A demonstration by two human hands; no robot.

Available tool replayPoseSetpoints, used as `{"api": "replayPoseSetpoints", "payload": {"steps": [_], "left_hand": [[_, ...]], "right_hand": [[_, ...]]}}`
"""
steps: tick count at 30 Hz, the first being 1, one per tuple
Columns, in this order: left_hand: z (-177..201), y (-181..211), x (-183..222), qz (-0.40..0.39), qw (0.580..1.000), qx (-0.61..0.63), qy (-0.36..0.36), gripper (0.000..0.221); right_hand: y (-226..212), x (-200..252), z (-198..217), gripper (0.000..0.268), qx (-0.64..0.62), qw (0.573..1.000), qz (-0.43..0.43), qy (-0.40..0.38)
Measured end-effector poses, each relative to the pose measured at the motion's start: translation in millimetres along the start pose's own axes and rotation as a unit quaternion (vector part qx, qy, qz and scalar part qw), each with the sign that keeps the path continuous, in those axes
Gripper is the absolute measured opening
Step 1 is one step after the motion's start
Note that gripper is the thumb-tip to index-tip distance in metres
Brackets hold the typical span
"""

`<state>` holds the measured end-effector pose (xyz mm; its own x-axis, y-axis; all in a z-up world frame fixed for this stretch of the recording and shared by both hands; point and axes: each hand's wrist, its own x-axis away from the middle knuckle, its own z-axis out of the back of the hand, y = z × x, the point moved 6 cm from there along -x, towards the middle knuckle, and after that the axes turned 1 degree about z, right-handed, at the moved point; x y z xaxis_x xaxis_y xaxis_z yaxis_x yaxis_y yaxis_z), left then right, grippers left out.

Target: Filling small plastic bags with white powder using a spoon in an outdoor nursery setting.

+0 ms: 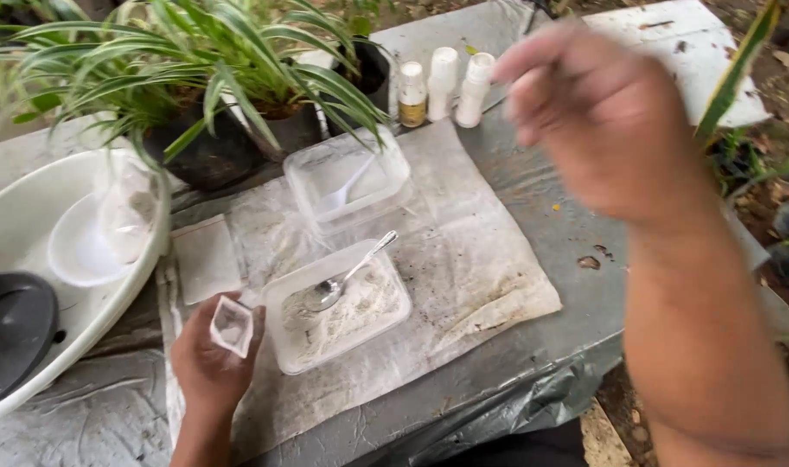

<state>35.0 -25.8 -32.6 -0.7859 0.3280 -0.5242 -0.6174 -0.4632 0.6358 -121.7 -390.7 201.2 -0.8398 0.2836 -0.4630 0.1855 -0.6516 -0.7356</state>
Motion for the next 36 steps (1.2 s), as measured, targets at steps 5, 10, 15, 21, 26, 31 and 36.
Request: {"api": "replayPoseSetpoints", "payload": {"steps": [5, 10, 15, 21, 26, 31, 36], "left_hand": [[-2, 6, 0, 0.01, 0.999, -0.03, -0.013, 0.03], [-4, 1, 2, 0.016, 0.998, -0.066, -0.015, 0.03], [-2, 0, 2, 0.006, 1.0, -0.013, -0.005, 0.033], [-2, -4, -1, 0.004, 1.0, 0.016, 0.014, 0.039], [-2, -5, -7, 0.076, 0.997, 0.014, -0.027, 0.038], [-1, -4, -9, 0.058, 0.997, 0.038, -0.028, 0.038], [1, -2, -12, 0.045, 0.995, 0.087, -0.035, 0.039]], "right_hand": [[-41, 19, 37, 0.035, 0.091, 0.988, 0.124, 0.019], [-26, 27, 29, 0.033, 0.1, 0.992, 0.064, 0.034], [-10, 19, -11, 0.019, 0.043, 0.995, 0.063, -0.058], [61, 24, -155, 0.094, 0.133, 0.908, -0.232, -0.324], [80, 32, -206, 0.075, 0.136, 0.894, -0.222, -0.364], [78, 29, -198, 0.058, 0.203, 0.891, -0.222, -0.342], [77, 34, -193, 0.053, 0.26, 0.83, -0.335, -0.362]]}}
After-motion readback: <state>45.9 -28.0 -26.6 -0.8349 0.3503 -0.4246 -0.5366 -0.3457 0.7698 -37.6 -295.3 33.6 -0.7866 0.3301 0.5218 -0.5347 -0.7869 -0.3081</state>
